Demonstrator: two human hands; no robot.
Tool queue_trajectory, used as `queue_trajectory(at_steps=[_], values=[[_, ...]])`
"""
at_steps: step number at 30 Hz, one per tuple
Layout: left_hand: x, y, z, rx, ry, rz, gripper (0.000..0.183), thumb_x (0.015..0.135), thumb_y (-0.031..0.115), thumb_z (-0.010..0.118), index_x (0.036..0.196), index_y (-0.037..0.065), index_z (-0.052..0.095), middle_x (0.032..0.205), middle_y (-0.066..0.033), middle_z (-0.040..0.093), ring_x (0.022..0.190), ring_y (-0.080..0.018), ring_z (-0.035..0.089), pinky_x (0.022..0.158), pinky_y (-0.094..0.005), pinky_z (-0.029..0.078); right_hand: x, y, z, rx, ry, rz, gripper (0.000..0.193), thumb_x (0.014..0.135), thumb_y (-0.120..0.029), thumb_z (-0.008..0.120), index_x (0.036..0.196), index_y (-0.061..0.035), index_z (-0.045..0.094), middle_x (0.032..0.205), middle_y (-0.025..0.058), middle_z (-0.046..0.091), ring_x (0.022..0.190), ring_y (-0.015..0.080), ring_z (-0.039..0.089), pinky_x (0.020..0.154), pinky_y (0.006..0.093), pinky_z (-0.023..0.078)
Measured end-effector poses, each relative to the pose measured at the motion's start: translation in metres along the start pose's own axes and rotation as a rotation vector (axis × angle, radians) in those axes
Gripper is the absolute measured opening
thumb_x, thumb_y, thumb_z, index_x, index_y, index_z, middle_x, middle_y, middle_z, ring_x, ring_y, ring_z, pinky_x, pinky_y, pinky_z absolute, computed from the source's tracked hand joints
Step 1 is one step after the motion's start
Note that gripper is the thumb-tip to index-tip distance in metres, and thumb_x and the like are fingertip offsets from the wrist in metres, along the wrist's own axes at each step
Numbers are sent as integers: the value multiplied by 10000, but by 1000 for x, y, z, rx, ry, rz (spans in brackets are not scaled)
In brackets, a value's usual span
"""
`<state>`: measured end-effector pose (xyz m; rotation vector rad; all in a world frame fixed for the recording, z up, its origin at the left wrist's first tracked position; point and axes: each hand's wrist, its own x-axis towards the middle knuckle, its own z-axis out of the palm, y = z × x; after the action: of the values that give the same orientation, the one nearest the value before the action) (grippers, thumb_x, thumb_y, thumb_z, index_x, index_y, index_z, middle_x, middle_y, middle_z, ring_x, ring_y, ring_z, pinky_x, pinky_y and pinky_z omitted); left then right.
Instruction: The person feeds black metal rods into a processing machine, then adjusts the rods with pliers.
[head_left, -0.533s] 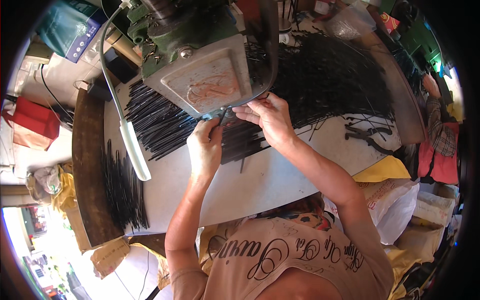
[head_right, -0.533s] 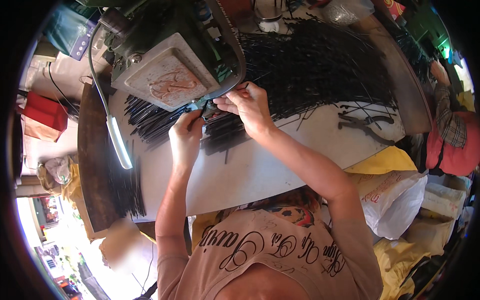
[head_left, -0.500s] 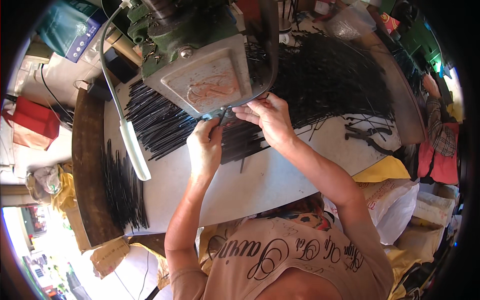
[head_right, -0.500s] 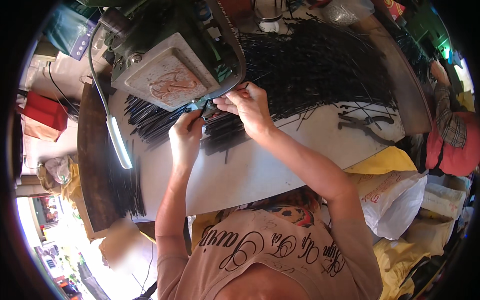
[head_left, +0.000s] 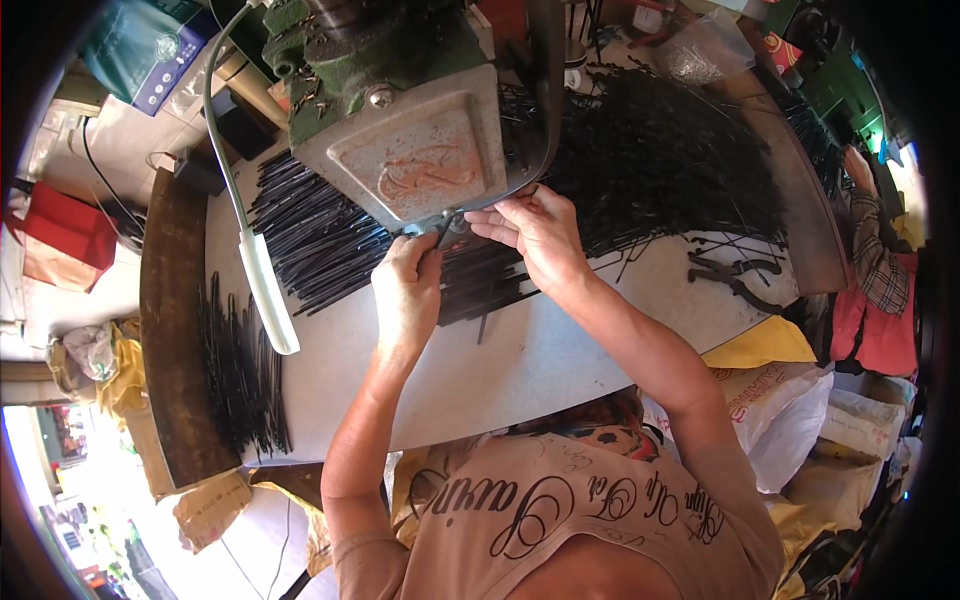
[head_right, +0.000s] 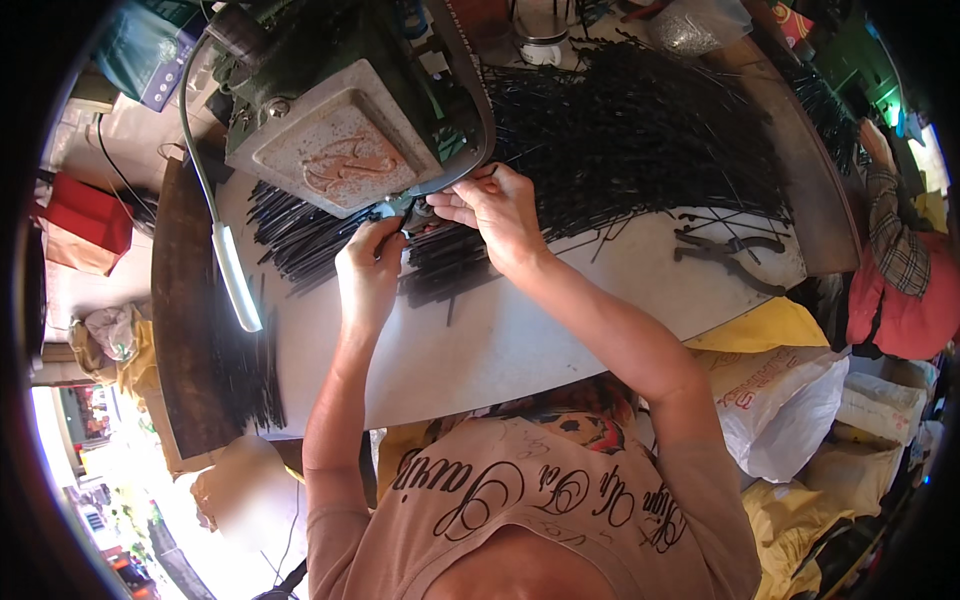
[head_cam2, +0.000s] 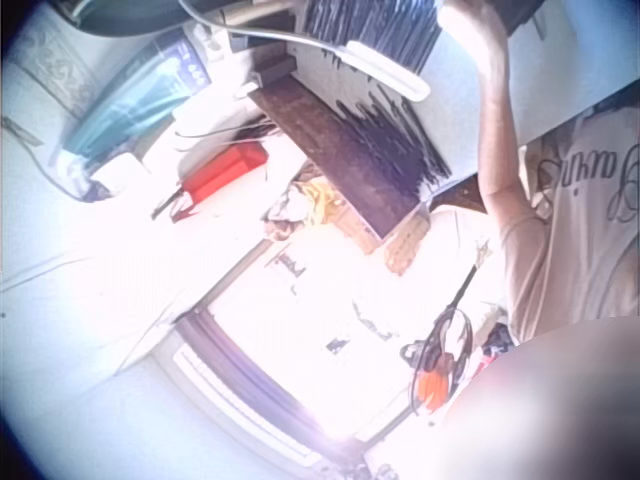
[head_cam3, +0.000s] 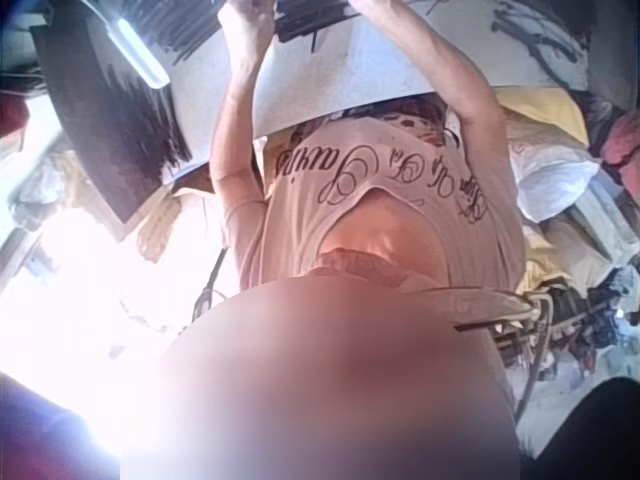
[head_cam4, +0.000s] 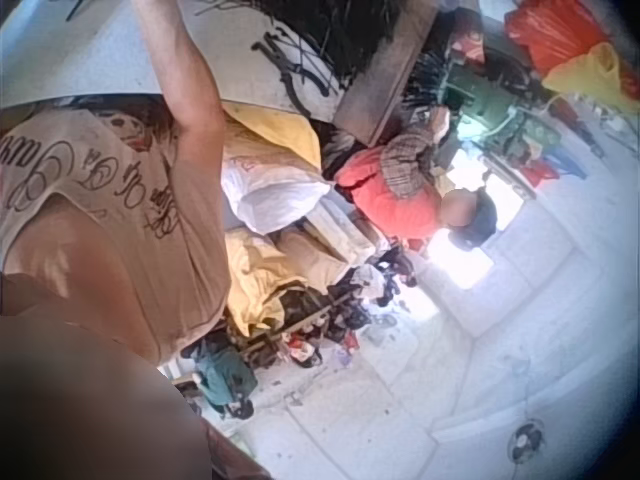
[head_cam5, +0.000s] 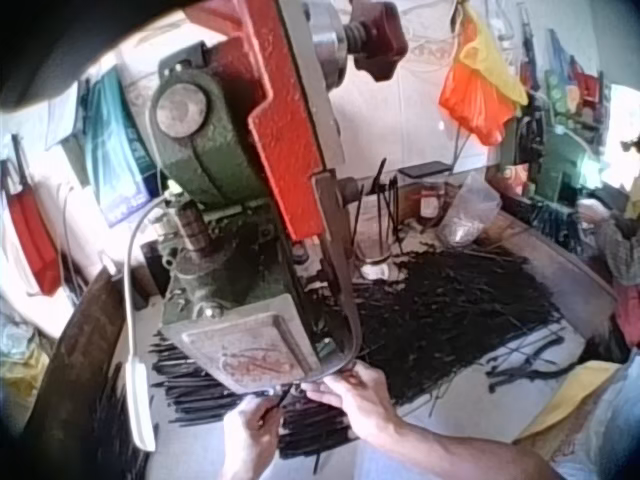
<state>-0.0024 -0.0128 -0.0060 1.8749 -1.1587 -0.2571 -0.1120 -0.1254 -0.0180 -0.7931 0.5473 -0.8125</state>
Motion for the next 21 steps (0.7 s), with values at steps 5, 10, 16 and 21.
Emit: queue_trajectory(at_steps=[5,10,16,21], values=[[-1,1,0,116,13,105,168,734,-25,534,894,-33,584,760,-148,542,652,-296,561,580,-326,451,-1,-1,0,-23,11,15,109,851,-64,507,840,39,472,837,163,593,765,229,623,700,315,536],[-5,5,3,479,38,325,202,719,-34,502,912,-17,558,777,-142,512,634,-295,558,550,-339,470,-2,-2,-2,-68,9,18,119,865,-69,476,896,44,500,886,170,589,822,262,615,750,348,522],[-3,9,2,151,-52,51,100,760,50,551,843,-6,546,701,-65,523,542,-198,530,474,-286,439,-4,-7,-3,36,14,78,115,840,-66,522,857,44,492,831,142,591,769,217,622,689,306,536],[-4,21,0,-1008,-191,-682,86,835,112,541,781,49,515,663,-33,507,484,-97,455,423,-178,322,-18,-29,-8,-250,-152,285,120,795,-97,582,850,3,545,827,97,590,736,177,611,660,244,513]])
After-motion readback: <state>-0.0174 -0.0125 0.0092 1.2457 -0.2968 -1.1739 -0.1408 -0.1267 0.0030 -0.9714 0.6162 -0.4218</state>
